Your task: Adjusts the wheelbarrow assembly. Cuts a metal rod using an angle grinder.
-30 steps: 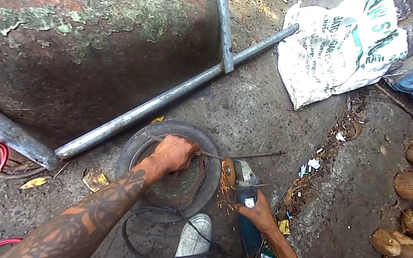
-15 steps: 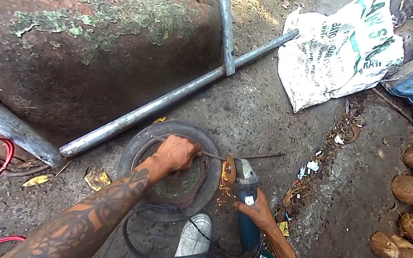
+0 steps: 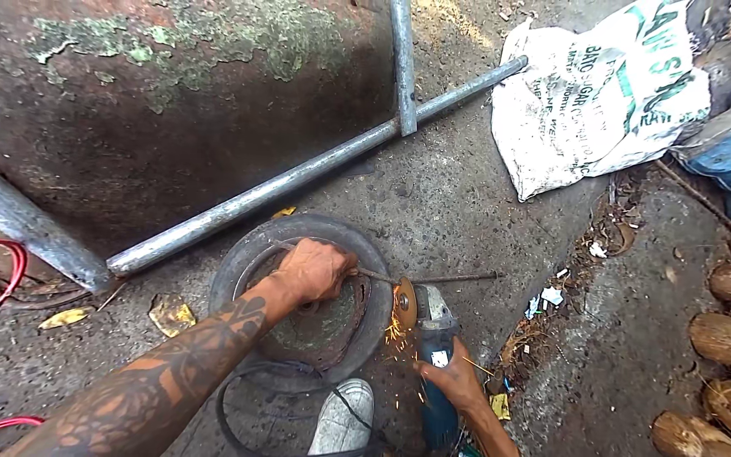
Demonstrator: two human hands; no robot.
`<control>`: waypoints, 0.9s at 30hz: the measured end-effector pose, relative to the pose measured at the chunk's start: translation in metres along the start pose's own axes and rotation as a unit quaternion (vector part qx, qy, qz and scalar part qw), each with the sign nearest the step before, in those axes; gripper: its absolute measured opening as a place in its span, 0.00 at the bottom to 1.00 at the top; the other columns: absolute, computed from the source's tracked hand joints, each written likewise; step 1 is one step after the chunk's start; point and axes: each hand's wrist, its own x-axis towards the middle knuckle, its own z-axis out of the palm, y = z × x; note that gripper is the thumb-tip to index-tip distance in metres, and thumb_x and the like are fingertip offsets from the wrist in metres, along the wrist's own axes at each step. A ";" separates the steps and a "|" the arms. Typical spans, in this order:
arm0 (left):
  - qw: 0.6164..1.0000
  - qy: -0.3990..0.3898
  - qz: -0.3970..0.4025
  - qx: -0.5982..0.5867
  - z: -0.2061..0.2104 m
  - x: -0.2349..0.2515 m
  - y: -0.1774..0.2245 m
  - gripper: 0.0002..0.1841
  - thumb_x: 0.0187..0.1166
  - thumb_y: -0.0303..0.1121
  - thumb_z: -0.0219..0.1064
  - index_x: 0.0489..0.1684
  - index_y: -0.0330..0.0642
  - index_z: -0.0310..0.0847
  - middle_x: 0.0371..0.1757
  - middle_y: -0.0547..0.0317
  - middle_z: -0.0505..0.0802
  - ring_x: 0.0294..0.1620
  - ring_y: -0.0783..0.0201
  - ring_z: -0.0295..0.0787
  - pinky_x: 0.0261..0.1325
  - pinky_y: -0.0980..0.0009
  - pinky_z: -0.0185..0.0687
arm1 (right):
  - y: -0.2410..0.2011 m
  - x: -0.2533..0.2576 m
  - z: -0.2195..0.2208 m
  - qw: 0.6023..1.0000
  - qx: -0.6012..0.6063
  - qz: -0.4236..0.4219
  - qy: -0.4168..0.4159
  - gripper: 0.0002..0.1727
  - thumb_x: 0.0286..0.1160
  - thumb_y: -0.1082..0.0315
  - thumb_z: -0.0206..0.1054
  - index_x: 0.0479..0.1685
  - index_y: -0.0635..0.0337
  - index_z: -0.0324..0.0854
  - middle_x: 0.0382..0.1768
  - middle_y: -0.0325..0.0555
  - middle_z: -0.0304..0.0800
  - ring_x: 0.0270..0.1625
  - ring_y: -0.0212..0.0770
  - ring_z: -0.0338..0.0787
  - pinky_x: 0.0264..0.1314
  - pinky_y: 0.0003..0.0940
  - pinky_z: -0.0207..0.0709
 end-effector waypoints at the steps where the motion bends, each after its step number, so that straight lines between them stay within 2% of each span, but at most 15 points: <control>1: 1.000 0.002 0.001 0.000 0.001 0.000 0.000 0.15 0.88 0.46 0.56 0.40 0.52 0.87 0.33 0.58 0.91 0.36 0.52 0.91 0.36 0.50 0.79 | -0.001 0.002 -0.001 1.000 0.002 -0.002 -0.001 0.51 0.25 0.58 0.88 0.66 0.63 0.74 0.45 0.42 0.93 0.44 0.31 0.94 0.48 0.29 0.90; 8: 1.000 0.008 0.001 -0.001 0.001 0.000 0.000 0.15 0.88 0.46 0.56 0.40 0.53 0.87 0.33 0.57 0.91 0.36 0.51 0.91 0.36 0.49 0.80 | -0.011 0.010 -0.005 1.000 -0.018 -0.020 -0.004 0.48 0.26 0.58 0.86 0.64 0.62 0.75 0.43 0.42 0.92 0.42 0.31 0.94 0.47 0.29 0.90; 11: 1.000 0.006 0.001 -0.003 0.000 0.000 0.000 0.15 0.88 0.46 0.56 0.40 0.52 0.86 0.33 0.57 0.91 0.37 0.51 0.91 0.37 0.49 0.80 | -0.006 0.006 -0.005 1.000 -0.016 -0.014 -0.006 0.50 0.27 0.59 0.87 0.66 0.63 0.74 0.44 0.43 0.92 0.43 0.32 0.94 0.48 0.30 0.90; 14: 1.000 -0.021 -0.009 -0.013 -0.006 -0.001 0.003 0.16 0.89 0.46 0.54 0.45 0.51 0.86 0.37 0.54 0.93 0.41 0.48 0.92 0.41 0.47 0.80 | 0.001 -0.003 -0.008 1.000 -0.016 -0.008 -0.010 0.51 0.27 0.58 0.87 0.67 0.63 0.74 0.46 0.43 0.92 0.45 0.32 0.93 0.50 0.31 0.89; 17: 0.999 -0.020 -0.013 -0.034 -0.010 -0.005 0.002 0.19 0.92 0.46 0.49 0.51 0.46 0.84 0.44 0.46 0.93 0.48 0.42 0.92 0.46 0.41 0.81 | 0.008 -0.014 -0.014 1.000 0.008 -0.014 -0.001 0.50 0.27 0.60 0.87 0.66 0.63 0.74 0.47 0.43 0.92 0.46 0.32 0.93 0.51 0.30 0.89; 18: 0.998 0.011 -0.016 -0.054 -0.008 -0.010 0.000 0.20 0.93 0.46 0.49 0.52 0.43 0.85 0.46 0.44 0.93 0.50 0.40 0.92 0.48 0.39 0.82 | 0.011 -0.019 -0.015 0.999 0.028 -0.013 0.007 0.50 0.26 0.61 0.87 0.67 0.63 0.74 0.47 0.43 0.92 0.46 0.32 0.93 0.51 0.30 0.89; 20: 0.983 0.155 -0.003 -0.103 0.002 -0.022 -0.005 0.20 0.91 0.45 0.51 0.46 0.40 0.86 0.41 0.44 0.93 0.44 0.41 0.93 0.42 0.40 0.84 | 0.016 -0.029 -0.018 0.997 0.075 -0.005 0.025 0.52 0.24 0.61 0.87 0.68 0.64 0.73 0.48 0.44 0.92 0.47 0.32 0.93 0.51 0.30 0.89; 21: 0.965 0.235 0.009 -0.119 0.005 -0.028 -0.007 0.21 0.91 0.45 0.51 0.43 0.40 0.87 0.37 0.47 0.92 0.39 0.44 0.94 0.38 0.43 0.85 | 0.020 -0.032 -0.020 0.994 0.103 -0.006 0.035 0.53 0.24 0.61 0.88 0.68 0.64 0.73 0.47 0.44 0.93 0.46 0.33 0.94 0.50 0.31 0.90; 23: 0.927 0.346 0.020 -0.144 0.001 -0.042 -0.006 0.22 0.91 0.46 0.50 0.41 0.41 0.87 0.35 0.51 0.91 0.36 0.51 0.92 0.36 0.51 0.86 | 0.026 -0.037 -0.024 0.987 0.152 -0.009 0.048 0.54 0.25 0.60 0.88 0.69 0.66 0.72 0.46 0.45 0.93 0.45 0.34 0.94 0.49 0.32 0.91; 27: 0.860 0.472 0.049 -0.186 -0.011 -0.065 0.001 0.21 0.92 0.44 0.53 0.43 0.39 0.89 0.33 0.55 0.91 0.36 0.64 0.89 0.42 0.69 0.85 | 0.031 -0.038 -0.030 0.976 0.211 -0.011 0.050 0.48 0.35 0.65 0.84 0.69 0.68 0.69 0.43 0.45 0.92 0.40 0.35 0.94 0.46 0.35 0.91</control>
